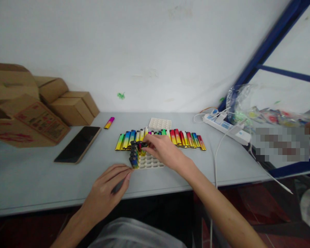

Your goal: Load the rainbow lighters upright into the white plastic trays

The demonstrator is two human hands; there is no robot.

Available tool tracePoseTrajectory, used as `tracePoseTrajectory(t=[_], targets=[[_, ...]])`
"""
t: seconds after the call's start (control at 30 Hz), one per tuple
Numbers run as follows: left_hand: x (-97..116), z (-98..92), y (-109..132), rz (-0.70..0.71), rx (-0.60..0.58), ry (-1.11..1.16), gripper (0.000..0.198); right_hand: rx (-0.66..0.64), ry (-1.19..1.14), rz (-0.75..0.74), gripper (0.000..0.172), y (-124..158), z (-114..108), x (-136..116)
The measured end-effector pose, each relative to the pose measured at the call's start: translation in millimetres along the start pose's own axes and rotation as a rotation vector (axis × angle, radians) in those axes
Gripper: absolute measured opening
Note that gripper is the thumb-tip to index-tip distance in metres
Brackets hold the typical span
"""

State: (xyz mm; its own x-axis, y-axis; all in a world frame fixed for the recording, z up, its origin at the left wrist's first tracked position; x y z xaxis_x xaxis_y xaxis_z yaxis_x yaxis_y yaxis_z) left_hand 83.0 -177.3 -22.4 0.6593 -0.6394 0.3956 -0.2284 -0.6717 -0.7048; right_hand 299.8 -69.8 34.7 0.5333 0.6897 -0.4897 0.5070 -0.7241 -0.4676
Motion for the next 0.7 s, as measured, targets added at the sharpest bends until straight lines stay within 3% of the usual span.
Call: tracePoseTrajectory(t=[0.17, 0.27, 0.43, 0.57, 0.7], targets=[[-1, 1.4, 0, 0.003, 0.008, 0.000, 0.018, -0.061, -0.024, 0.083, 0.033, 0, 6, -1], [-2, 3.1, 1, 0.000, 0.008, 0.003, 0.019, -0.051, -0.092, 0.079, 0.039, 1, -3, -2], [-2, 4.3, 3, -0.007, 0.021, 0.005, 0.020, -0.003, -0.101, 0.070, 0.016, -16, -27, 6], [-1, 3.2, 2, -0.008, 0.028, 0.006, 0.020, -0.053, -0.019, -0.057, 0.014, -45, -25, 27], [1, 2.0, -1, -0.010, 0.043, 0.009, 0.020, -0.234, 0.055, -0.151, 0.040, -60, -10, 46]])
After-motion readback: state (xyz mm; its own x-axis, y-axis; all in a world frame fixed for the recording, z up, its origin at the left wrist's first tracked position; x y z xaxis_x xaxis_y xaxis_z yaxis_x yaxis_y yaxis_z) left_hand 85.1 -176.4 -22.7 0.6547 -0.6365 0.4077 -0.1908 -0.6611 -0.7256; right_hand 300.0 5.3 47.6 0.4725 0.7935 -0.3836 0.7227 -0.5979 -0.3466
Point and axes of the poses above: each hand's wrist, its own y-axis away from the middle knuckle, its own z-axis out of the palm, x = y × z, the point moved 1 cm from there along -y, towards the middle knuckle, and after that the axes turned 8 degrees about x, right-handed, at the moved point
